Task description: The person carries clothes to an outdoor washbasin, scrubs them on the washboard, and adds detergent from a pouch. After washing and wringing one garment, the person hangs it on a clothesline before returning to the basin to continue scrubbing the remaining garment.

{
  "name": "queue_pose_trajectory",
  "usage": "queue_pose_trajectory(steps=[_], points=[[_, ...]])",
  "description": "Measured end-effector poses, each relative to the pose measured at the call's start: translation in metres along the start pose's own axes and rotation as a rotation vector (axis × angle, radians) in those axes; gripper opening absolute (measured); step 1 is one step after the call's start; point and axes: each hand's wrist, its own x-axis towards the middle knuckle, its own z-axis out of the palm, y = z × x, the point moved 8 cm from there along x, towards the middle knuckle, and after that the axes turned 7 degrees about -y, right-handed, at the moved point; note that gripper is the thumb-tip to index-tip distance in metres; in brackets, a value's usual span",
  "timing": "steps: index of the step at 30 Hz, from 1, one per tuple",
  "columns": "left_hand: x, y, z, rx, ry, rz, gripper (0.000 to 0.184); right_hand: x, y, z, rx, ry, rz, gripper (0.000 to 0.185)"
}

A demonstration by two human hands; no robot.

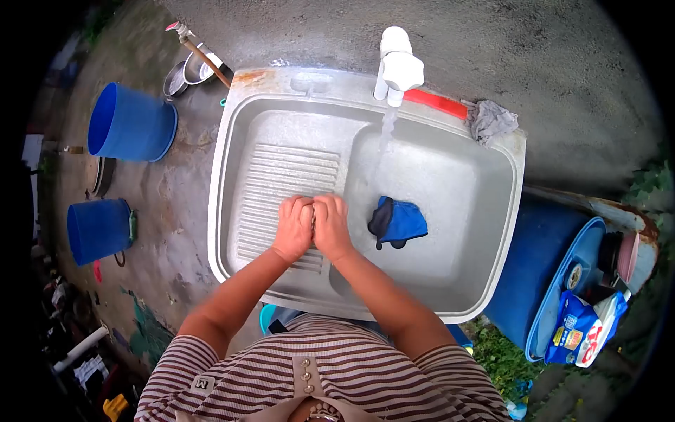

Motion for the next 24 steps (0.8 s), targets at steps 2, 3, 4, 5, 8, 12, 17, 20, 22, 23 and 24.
queue_pose_trajectory(steps=[2,3,4,5,8,12,17,20,22,23,24], points=[[0.049,-0.033,0.004,0.058,-0.003,-0.034,0.025,0.059,0.020,0.008,-0.185,0.026,-0.048,0.021],[0.076,-0.050,0.001,0.108,0.031,-0.068,0.023,0.089,0.026,0.007,-0.237,0.051,-0.038,0.022],[0.093,-0.061,0.001,0.150,0.051,-0.110,0.020,0.109,0.030,0.005,-0.289,0.064,-0.013,0.024],[0.108,-0.072,0.002,0.168,0.055,-0.202,0.018,0.129,0.040,0.004,-0.334,0.108,0.055,0.023],[0.116,-0.077,-0.005,0.189,0.099,-0.310,0.016,0.139,0.041,0.004,-0.399,0.158,0.136,0.021],[0.032,-0.043,-0.005,-0.048,0.078,-0.214,0.013,0.051,0.009,0.010,-0.165,-0.119,0.038,0.016],[0.005,-0.033,0.001,-0.015,-0.102,-0.118,0.008,0.007,-0.016,0.015,-0.172,-0.178,0.086,0.012],[0.056,-0.059,0.009,0.061,-0.021,-0.149,0.007,0.073,0.007,0.018,-0.311,-0.068,0.000,0.013],[0.064,-0.063,0.009,0.055,0.002,-0.148,0.007,0.078,0.021,0.021,-0.348,-0.082,0.134,0.018],[0.065,-0.063,0.006,0.068,0.038,-0.161,0.006,0.078,0.021,0.022,-0.357,-0.081,0.139,0.018],[0.065,-0.063,0.008,0.061,0.037,-0.153,0.006,0.075,0.022,0.020,-0.356,-0.034,0.165,0.020]])
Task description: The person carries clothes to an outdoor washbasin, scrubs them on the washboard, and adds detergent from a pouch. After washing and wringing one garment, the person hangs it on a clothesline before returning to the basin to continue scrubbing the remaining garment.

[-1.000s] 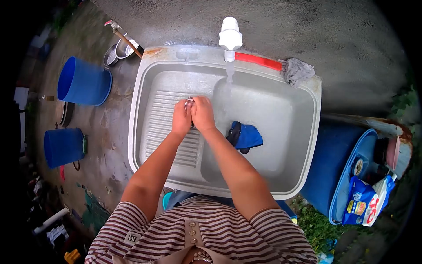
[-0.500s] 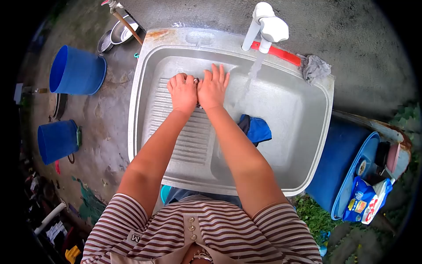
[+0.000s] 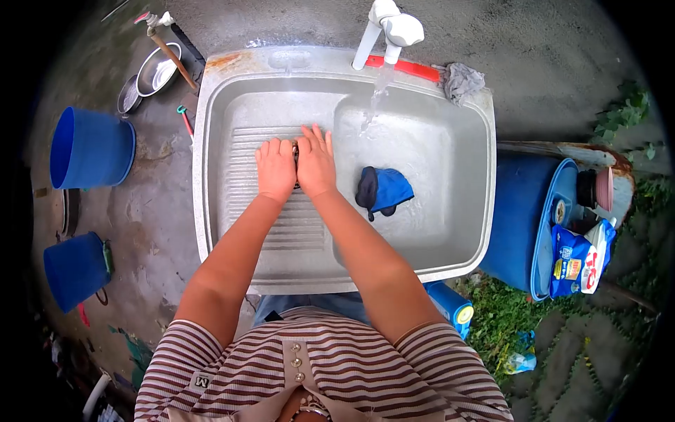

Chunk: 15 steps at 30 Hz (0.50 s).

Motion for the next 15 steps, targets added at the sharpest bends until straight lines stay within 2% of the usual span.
queue_pose_trajectory(steps=[5,7,8,10,12,14,15], points=[[-0.001,-0.007,0.006,-0.021,-0.032,-0.060,0.009,-0.023,0.009,-0.009,0.017,0.140,0.069,0.027],[-0.008,-0.010,0.001,-0.062,-0.018,-0.069,0.010,-0.049,0.014,-0.019,0.296,0.145,0.052,0.030],[-0.011,-0.011,-0.001,-0.099,-0.010,-0.094,0.011,-0.063,0.017,-0.031,0.290,0.159,0.052,0.030],[-0.016,-0.004,-0.012,-0.143,-0.045,-0.145,0.013,-0.091,0.045,-0.043,0.288,0.025,0.254,0.027],[-0.011,0.002,-0.012,-0.178,-0.089,-0.211,0.016,-0.102,0.082,-0.061,0.334,0.105,0.388,0.023],[0.007,0.007,0.012,-0.892,-0.062,-0.268,0.019,-0.101,0.116,-0.089,0.389,0.197,0.522,0.024],[0.016,0.011,0.029,-0.847,-0.161,-0.273,0.029,-0.098,0.142,-0.091,0.476,0.215,0.574,0.027]])
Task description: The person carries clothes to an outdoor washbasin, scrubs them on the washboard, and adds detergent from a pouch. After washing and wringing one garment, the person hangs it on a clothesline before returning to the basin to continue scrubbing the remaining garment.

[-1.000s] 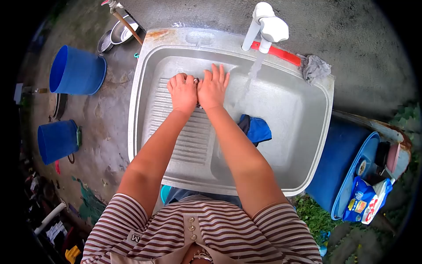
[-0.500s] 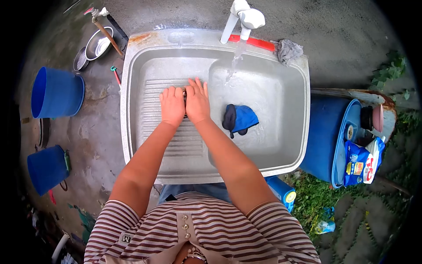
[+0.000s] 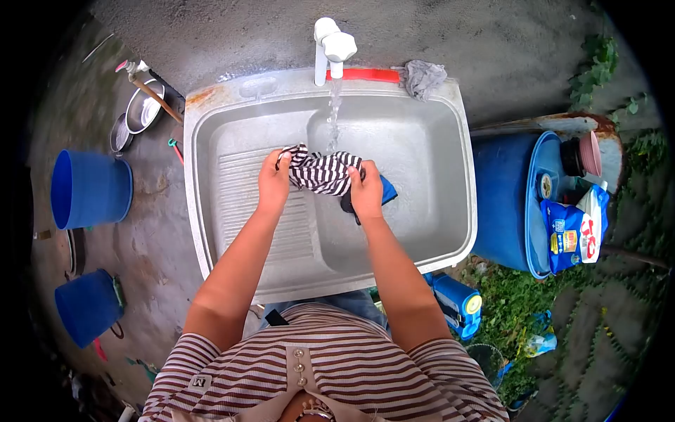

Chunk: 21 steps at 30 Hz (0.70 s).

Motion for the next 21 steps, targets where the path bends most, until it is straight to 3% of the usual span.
queue_pose_trajectory(steps=[1,3,4,5,8,11,13,15,18,20,21], points=[[0.007,0.004,0.011,0.003,-0.004,-0.002,0.029,0.015,0.009,-0.009,-0.003,-0.059,0.084,0.034],[0.007,-0.001,0.022,0.090,0.209,-0.101,0.048,0.042,0.020,-0.027,-0.242,0.034,0.012,0.046],[0.006,0.002,0.030,0.028,0.093,-0.222,0.064,0.055,0.038,-0.034,-0.240,0.033,0.024,0.046],[0.003,0.019,0.028,0.035,0.091,-0.224,0.064,0.072,0.058,-0.041,-0.286,0.033,0.059,0.052],[-0.018,-0.004,0.062,-0.324,-0.256,-0.454,0.061,0.108,0.097,-0.035,-0.339,0.002,0.157,0.061],[-0.034,-0.012,0.077,-0.582,-0.258,-0.649,0.064,0.109,0.105,-0.001,-0.372,0.027,0.168,0.071],[-0.032,-0.002,0.086,-0.597,-0.236,-0.715,0.066,0.087,0.098,0.047,-0.634,-0.022,0.109,0.072],[-0.026,-0.003,0.092,-0.619,-0.214,-0.771,0.069,0.081,0.127,0.088,-0.001,-0.234,0.267,0.056],[-0.003,-0.014,0.103,-0.639,-0.273,-0.832,0.069,0.037,0.018,0.063,0.232,-0.138,0.171,0.038],[-0.005,-0.019,0.126,-1.173,-0.360,-0.995,0.058,0.002,-0.064,0.040,0.096,-0.089,-0.193,0.035],[-0.010,-0.014,0.127,-1.178,-0.365,-0.994,0.058,-0.012,-0.106,0.029,0.036,-0.079,-0.356,0.032]])
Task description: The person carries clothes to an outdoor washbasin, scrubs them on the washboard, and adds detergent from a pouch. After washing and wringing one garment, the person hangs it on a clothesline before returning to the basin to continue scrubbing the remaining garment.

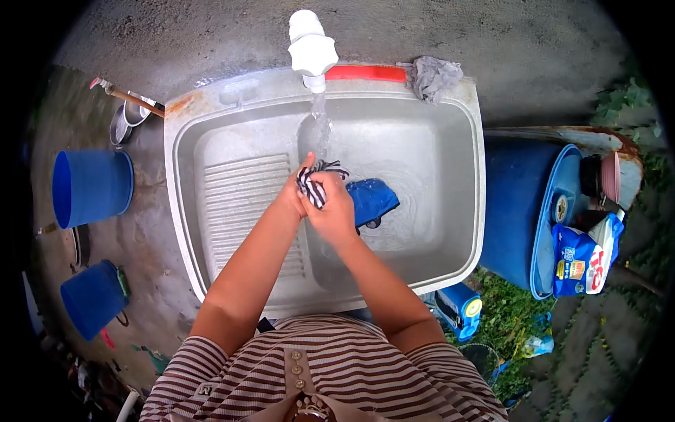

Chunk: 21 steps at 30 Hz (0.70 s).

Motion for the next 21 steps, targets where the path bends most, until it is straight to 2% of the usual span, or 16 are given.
queue_pose_trajectory(steps=[1,3,4,6,8,9,10,12,14,16,17,19,20,21], points=[[-0.006,-0.007,0.006,-0.056,0.004,-0.023,0.046,0.000,0.000,-0.004,-0.008,0.004,-0.004,0.032],[-0.008,-0.013,0.011,-0.022,0.011,0.057,0.031,0.008,-0.002,-0.002,-0.258,-0.068,-0.093,0.028],[-0.003,-0.017,0.005,0.066,0.019,0.149,0.026,0.024,0.027,-0.010,-0.330,0.002,0.073,0.026],[-0.008,-0.024,0.008,-0.002,-0.047,0.141,0.026,0.050,0.095,-0.022,-0.142,-0.050,0.471,0.031],[-0.046,-0.002,0.017,0.235,0.085,0.240,0.023,0.043,0.126,-0.010,0.119,-0.105,0.412,0.041],[-0.057,0.010,0.009,0.395,0.175,0.279,0.028,0.031,0.145,-0.006,0.003,-0.184,0.460,0.051],[-0.071,0.020,-0.001,0.550,0.268,0.317,0.033,0.012,0.149,-0.011,0.005,-0.173,0.470,0.051],[-0.101,0.041,-0.014,0.635,0.342,0.509,0.043,-0.038,0.142,-0.027,-0.963,-0.208,0.402,0.060],[-0.131,0.063,-0.032,0.809,0.448,0.664,0.049,-0.102,0.194,-0.011,-0.946,-0.556,0.474,0.064],[-0.147,0.080,-0.049,0.989,0.435,0.833,0.051,-0.131,0.179,-0.010,-0.849,-0.901,0.529,0.060],[-0.157,0.086,-0.056,1.138,0.532,0.931,0.053,-0.132,0.173,-0.019,-0.851,-0.904,0.534,0.060],[-0.154,0.086,-0.074,1.260,0.614,1.010,0.054,-0.157,0.179,-0.013,-0.467,-1.199,0.741,0.058],[-0.152,0.084,-0.082,1.290,0.651,1.010,0.054,-0.156,0.191,-0.016,-0.466,-1.194,0.741,0.058],[-0.152,0.082,-0.083,1.292,0.650,1.012,0.054,-0.135,0.210,-0.030,-0.513,-0.867,0.675,0.059]])
